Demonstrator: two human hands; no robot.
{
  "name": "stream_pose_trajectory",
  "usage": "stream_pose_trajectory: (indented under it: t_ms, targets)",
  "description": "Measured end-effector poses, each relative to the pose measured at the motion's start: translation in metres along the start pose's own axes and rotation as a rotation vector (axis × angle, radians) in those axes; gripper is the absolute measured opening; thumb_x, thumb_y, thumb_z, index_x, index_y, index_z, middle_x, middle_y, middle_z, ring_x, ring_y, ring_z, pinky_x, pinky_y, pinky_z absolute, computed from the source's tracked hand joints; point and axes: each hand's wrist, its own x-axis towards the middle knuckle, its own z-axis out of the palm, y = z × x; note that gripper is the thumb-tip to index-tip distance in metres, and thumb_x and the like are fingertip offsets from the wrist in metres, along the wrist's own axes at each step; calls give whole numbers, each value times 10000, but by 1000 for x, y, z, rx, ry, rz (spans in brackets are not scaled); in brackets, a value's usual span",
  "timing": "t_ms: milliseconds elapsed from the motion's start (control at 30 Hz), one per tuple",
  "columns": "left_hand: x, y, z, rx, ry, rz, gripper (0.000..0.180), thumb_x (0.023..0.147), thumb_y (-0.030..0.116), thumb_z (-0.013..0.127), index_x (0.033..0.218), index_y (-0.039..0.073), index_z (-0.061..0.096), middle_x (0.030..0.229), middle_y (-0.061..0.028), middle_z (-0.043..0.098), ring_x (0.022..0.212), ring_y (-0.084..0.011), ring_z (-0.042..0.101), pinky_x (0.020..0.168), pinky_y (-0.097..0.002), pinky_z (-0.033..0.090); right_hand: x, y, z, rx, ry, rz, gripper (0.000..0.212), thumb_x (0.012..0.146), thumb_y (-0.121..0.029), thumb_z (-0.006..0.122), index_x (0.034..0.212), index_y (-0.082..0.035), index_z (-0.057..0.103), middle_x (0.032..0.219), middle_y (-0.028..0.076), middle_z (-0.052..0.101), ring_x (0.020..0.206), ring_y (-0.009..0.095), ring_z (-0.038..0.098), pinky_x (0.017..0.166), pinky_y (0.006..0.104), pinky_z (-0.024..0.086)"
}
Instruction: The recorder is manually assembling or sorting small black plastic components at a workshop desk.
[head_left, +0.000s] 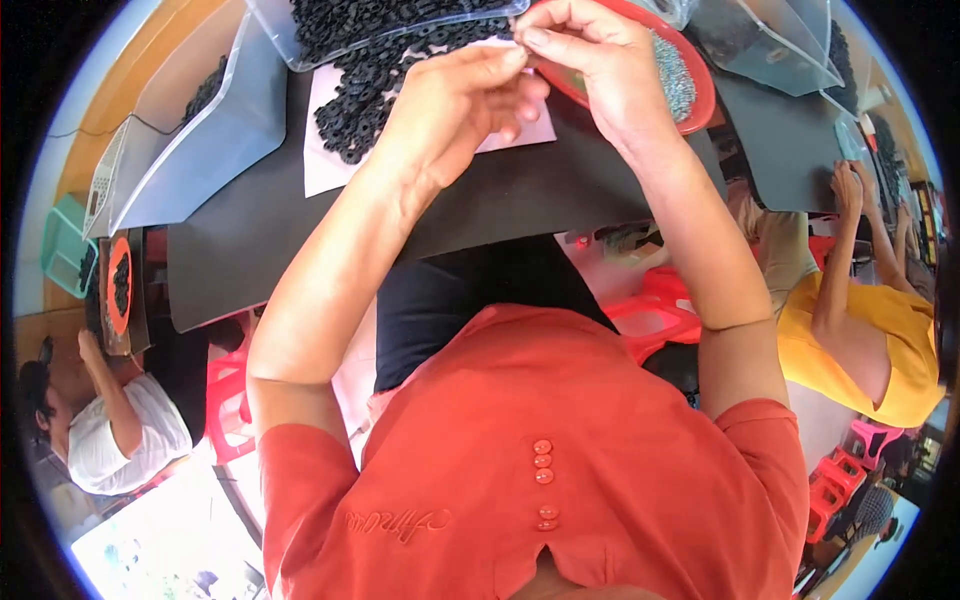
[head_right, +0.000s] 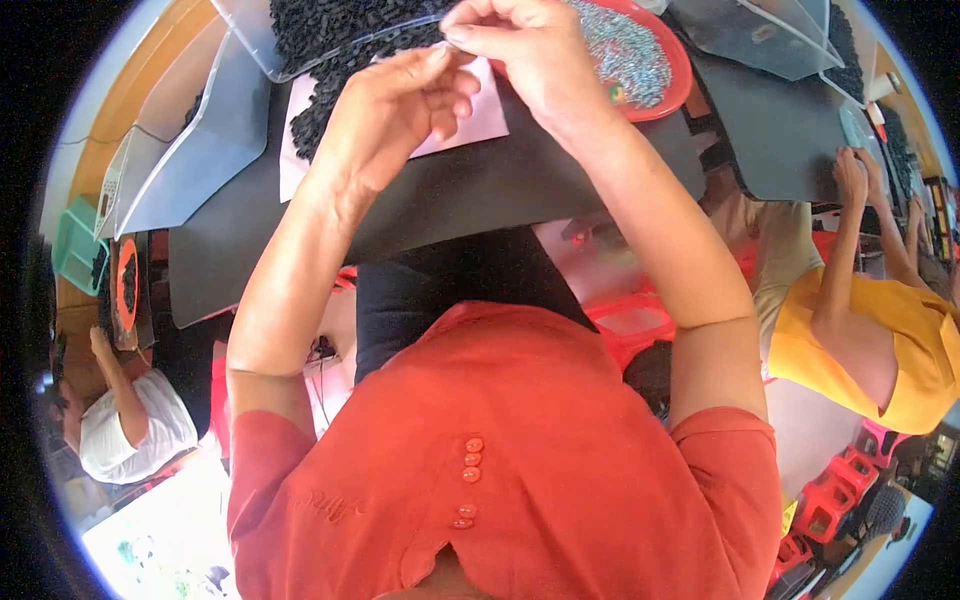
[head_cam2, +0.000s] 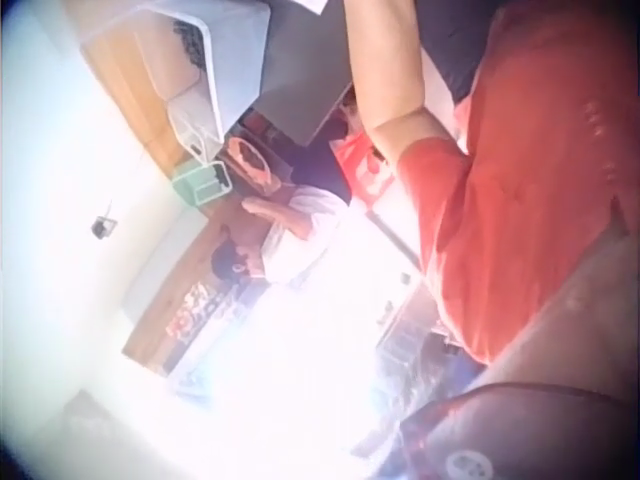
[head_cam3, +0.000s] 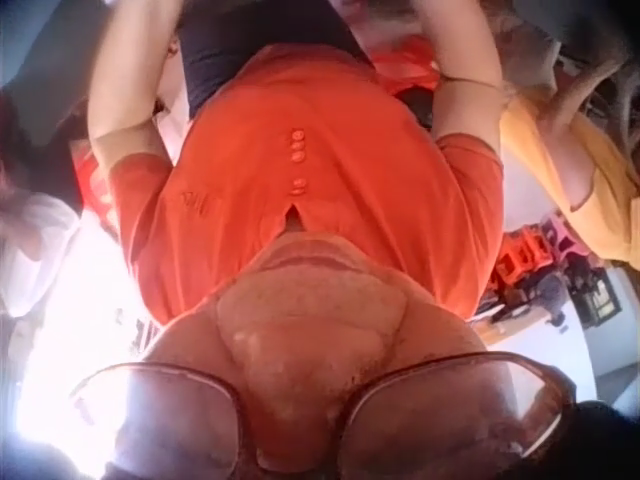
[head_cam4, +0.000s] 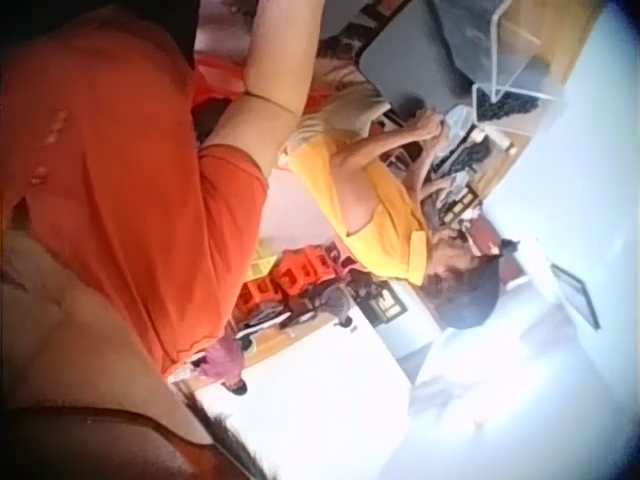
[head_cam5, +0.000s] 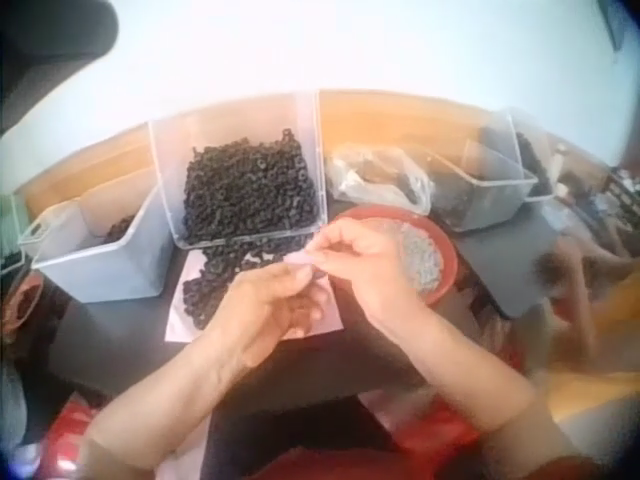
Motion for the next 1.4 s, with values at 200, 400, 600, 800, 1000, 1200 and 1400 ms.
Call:
stream_pose_trajectory:
  t_ms: [200, 400, 600, 800, 1000, 1200, 1400]
  targets:
    - [-9, 26, -30, 72, -63, 146, 246, 955, 189, 520, 943, -48, 584, 828, -103, 598, 688, -152, 542, 546, -256, 379, 6, -28, 39, 137, -80, 193, 64, 879, -14, 592, 933, 20, 601, 798, 54, 622, 689, 124, 605, 643, 240, 493]
    - [-26, 46, -43, 244, -25, 138, 247, 954, 173, 510, 951, -61, 588, 801, -92, 590, 648, -140, 524, 514, -244, 365, 21, -15, 48, 43, -205, 48, 68, 848, -6, 632, 902, 32, 649, 821, 68, 662, 735, 119, 622, 674, 238, 500]
    - [-37, 6, -39, 1113, 381, 364, 211, 731, 202, 752, 789, 13, 679, 673, -48, 632, 598, -142, 587, 568, -294, 464, 27, 9, 37, -174, -39, -87, 59, 837, -21, 640, 889, 2, 657, 784, 39, 657, 706, 99, 607, 657, 235, 489]
    - [-22, -19, -37, 1803, 340, 527, 238, 730, 226, 741, 787, 21, 634, 783, -137, 631, 733, -329, 630, 650, -402, 500, 18, 14, 33, -141, 31, 73, 58, 844, -28, 637, 893, -1, 653, 767, 30, 650, 687, 85, 600, 629, 224, 482]
    - [-24, -27, -37, 1879, 304, 569, 113, 738, 110, 643, 784, 22, 589, 799, -148, 606, 765, -341, 615, 659, -421, 517, 16, 17, 30, -70, -1, 99, 61, 843, -36, 642, 891, 0, 652, 745, 28, 644, 668, 89, 599, 610, 215, 476]
    - [-20, -32, -36, 2067, 281, 725, 72, 654, 40, 611, 715, 32, 572, 738, -135, 585, 704, -292, 623, 584, -360, 540, 15, 28, 30, -32, -34, 84, 63, 830, -23, 642, 886, 6, 649, 721, 35, 634, 648, 90, 591, 601, 215, 473]
    - [-22, -28, -44, 1876, 292, 799, 101, 691, 86, 639, 696, 53, 543, 730, -113, 569, 691, -283, 620, 588, -368, 537, 15, 33, 32, -132, -26, 48, 58, 822, -16, 643, 873, 12, 651, 728, 43, 638, 659, 100, 600, 609, 224, 482]
